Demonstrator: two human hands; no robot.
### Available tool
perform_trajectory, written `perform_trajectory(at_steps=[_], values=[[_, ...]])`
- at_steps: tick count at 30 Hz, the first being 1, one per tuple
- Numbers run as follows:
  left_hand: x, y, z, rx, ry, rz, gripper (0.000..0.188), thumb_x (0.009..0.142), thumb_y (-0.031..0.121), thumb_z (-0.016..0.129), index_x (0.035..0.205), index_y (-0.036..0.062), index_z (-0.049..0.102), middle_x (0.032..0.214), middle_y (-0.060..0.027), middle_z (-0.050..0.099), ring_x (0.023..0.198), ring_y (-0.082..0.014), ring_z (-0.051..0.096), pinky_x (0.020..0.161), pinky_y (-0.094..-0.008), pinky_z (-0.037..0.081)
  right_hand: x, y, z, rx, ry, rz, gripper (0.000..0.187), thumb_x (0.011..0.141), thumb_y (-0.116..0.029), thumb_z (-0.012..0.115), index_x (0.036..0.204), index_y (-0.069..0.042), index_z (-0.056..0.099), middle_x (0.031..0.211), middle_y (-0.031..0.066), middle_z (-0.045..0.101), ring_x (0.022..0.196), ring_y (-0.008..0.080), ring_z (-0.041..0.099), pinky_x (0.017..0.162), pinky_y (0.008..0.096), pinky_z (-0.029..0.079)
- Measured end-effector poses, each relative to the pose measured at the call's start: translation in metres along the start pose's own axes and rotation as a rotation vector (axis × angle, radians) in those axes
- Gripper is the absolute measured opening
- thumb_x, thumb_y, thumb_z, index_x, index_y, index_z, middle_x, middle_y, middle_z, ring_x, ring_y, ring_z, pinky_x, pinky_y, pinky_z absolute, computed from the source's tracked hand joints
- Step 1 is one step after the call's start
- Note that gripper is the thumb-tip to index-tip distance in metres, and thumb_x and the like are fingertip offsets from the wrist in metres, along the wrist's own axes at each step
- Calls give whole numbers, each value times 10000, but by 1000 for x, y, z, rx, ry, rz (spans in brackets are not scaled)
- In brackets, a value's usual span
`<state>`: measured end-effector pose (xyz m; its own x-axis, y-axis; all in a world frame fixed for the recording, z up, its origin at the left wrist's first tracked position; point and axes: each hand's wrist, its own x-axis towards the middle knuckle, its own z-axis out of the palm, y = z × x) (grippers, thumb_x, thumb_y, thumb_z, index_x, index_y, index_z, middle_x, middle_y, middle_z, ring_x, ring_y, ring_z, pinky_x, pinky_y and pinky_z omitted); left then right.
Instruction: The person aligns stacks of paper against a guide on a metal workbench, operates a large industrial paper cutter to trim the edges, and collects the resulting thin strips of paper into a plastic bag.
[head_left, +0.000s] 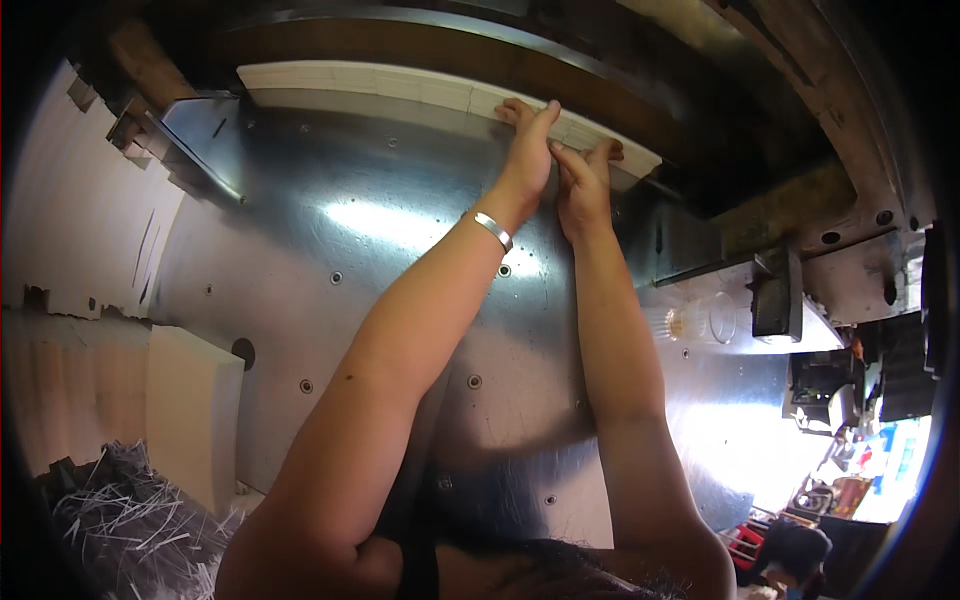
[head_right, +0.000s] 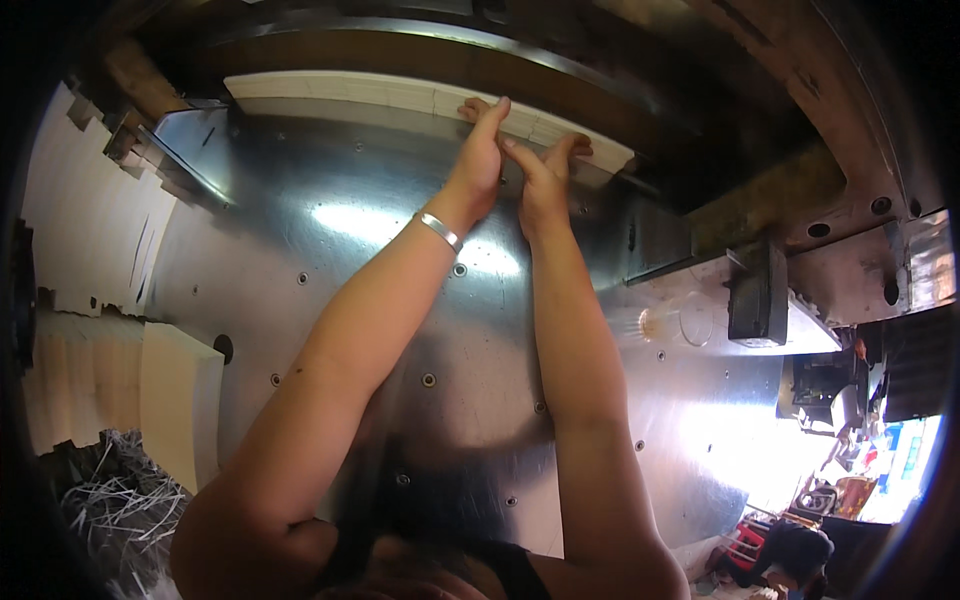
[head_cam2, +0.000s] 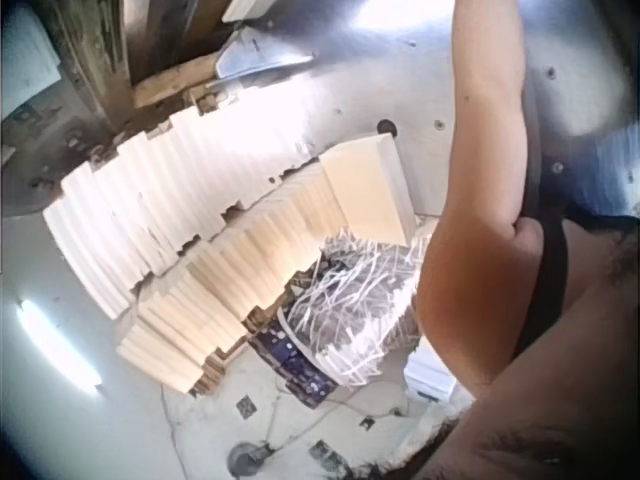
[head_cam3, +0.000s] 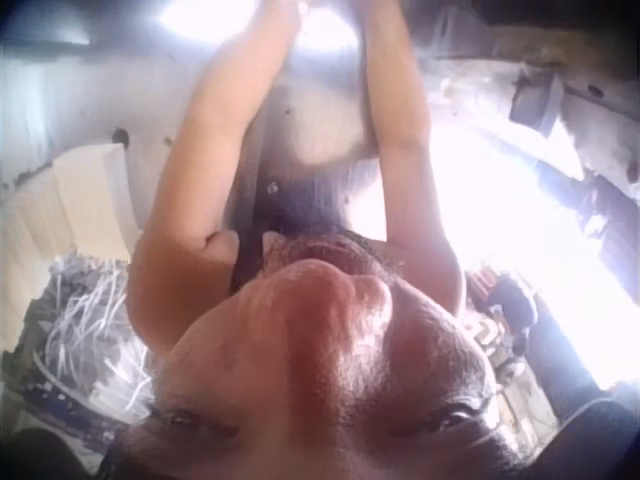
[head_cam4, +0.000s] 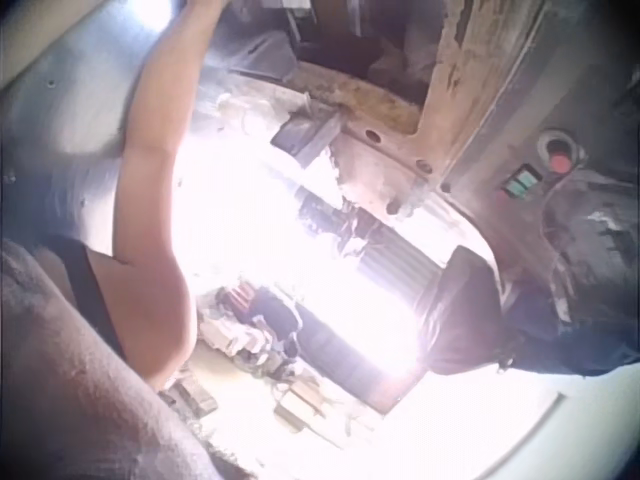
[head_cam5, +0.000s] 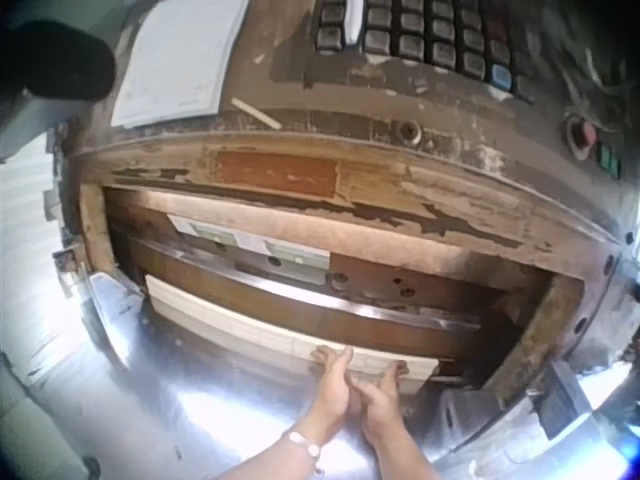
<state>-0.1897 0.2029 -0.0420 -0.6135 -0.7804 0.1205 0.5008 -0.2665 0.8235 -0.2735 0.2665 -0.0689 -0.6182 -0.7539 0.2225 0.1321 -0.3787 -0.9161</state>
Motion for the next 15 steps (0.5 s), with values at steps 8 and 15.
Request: perform_trajectory(at_steps=[8,15], values=[[-11,13,11,58,46,-38,1045,978,549,502,1574,25,-179,1652,-181,-257,1533,-239,-214,1229,-402,-44,-5,-5,4,54,-40,-13,1198,844,-241,758,1543,41,-172,1594,271,-299,1473,289,-331,1209,394,-117],[-9,13,9,81,42,-41,1064,968,559,505,1569,18,-187,1642,-181,-286,1537,-274,-199,1230,-430,-30,-2,-1,-2,-21,-14,-5,1157,848,-201,754,1552,29,-135,1618,252,-232,1498,286,-265,1219,382,-51]])
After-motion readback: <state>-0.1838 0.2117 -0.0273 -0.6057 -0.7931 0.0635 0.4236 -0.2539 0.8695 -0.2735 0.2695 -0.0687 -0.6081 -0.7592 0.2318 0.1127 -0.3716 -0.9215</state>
